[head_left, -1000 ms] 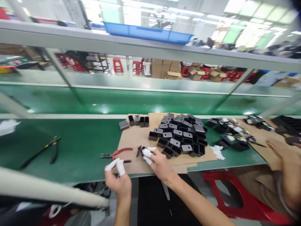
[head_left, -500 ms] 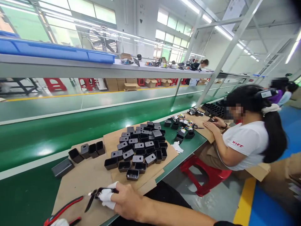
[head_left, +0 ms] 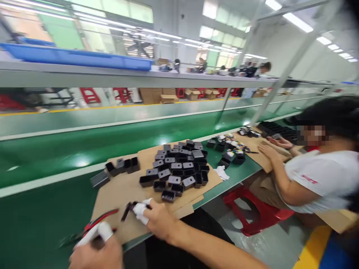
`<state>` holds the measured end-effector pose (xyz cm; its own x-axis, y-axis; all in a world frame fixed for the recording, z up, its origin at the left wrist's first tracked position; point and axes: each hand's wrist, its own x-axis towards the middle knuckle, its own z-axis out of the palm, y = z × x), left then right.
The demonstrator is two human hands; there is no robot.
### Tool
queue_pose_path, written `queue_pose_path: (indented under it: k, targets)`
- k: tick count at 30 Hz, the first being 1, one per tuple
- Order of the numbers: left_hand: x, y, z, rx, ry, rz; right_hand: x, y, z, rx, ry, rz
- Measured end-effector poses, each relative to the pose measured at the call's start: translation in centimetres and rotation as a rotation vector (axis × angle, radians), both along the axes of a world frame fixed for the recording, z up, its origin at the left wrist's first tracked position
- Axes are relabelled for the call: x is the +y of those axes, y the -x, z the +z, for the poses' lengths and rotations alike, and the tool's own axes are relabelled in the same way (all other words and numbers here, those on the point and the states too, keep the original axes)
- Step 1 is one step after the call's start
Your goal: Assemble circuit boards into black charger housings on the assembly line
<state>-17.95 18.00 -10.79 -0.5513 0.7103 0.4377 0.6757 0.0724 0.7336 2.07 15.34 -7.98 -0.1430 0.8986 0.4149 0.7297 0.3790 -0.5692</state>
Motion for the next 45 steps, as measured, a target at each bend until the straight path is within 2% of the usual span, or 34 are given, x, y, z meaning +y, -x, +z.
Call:
queue_pose_path:
  k: [1,5,11,18,20,23,26,31,33,36,39,41,43,45]
  targets:
    - [-0.2,-0.2,0.4,0.059,-0.016,0.065,-0.3,0.1,-0.1,0.041,-0.008,0.015]
    - [-1.4,-0.8,1.2,0.236,-0.020,0.011,-0.6,0.5,0.2,0.232,-0.032,0.102]
    - [-3.3,-1.0,0.3,0.322,0.020,0.035,-0.9,0.2,1.8,0.426,-0.015,0.109]
    - [-3.1,-1.5,0.1,0.304,0.048,0.047,-1.3,0.7,-1.4,0.492,0.156,0.129]
    - [-3.1,-1.6,0.3,0.308,0.048,0.047,-1.0,0.8,-1.6,0.567,0.187,0.119]
    - [-3.1,-1.6,0.6,0.314,0.045,0.043,-0.8,1.0,-0.4,0.726,0.235,0.097]
    - [-3.2,-1.6,0.8,0.315,0.048,0.029,-1.8,1.2,2.4,0.950,0.317,0.045]
    - [-3.2,-1.6,0.6,0.302,0.053,0.013,-5.1,1.1,8.1,1.792,0.753,0.026]
    - [-3.1,-1.6,0.4,0.298,0.055,0.011,-6.0,0.9,9.9,1.923,0.838,0.022]
    - [-3.0,-1.6,0.2,0.296,0.060,0.013,-6.5,0.4,11.8,1.988,0.914,0.019]
    - [-3.0,-1.5,0.1,0.297,0.069,0.010,-6.6,0.1,12.5,2.004,0.958,-0.010]
    - [-3.0,-1.5,0.2,0.296,0.073,0.007,-6.5,0.1,12.0,1.974,0.951,-0.018]
    - [-3.0,-1.6,0.2,0.292,0.074,0.004,-6.2,0.2,10.8,1.888,0.884,-0.005]
    - [-3.0,-1.6,0.3,0.288,0.074,0.003,-5.8,0.2,9.2,1.719,0.719,-0.026]
